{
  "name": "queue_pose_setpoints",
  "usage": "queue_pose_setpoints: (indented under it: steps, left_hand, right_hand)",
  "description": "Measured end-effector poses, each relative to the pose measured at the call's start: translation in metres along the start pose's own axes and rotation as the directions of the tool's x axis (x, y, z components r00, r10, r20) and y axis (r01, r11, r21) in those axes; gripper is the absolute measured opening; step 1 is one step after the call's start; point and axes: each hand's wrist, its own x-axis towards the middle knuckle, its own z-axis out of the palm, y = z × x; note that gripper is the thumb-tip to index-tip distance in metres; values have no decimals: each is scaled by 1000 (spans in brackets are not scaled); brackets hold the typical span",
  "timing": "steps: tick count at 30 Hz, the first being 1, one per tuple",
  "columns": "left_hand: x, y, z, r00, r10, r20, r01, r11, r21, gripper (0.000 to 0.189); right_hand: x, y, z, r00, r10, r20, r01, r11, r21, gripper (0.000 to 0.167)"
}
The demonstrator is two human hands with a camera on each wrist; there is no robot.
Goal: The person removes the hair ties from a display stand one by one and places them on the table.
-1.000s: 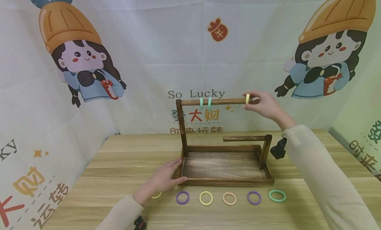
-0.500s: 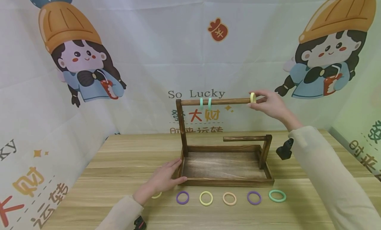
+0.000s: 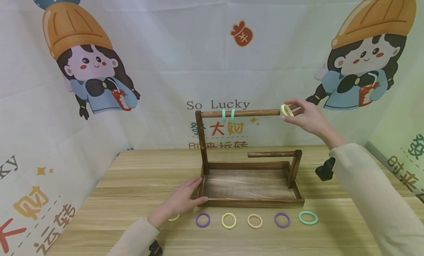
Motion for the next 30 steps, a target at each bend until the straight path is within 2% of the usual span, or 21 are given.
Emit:
queue_pose_setpoints:
  steps: [12, 30]
  left_hand:
    - [-1, 1, -1, 1000, 4, 2, -4, 1000, 4, 72]
    - [0, 0, 0, 1000, -4, 5, 4, 1000, 17, 74]
  right_hand:
    - [-10, 6, -6, 999, -47, -22, 46, 999, -20, 47]
    - [-26, 11, -9, 996, -91, 1, 91, 995, -34, 44]
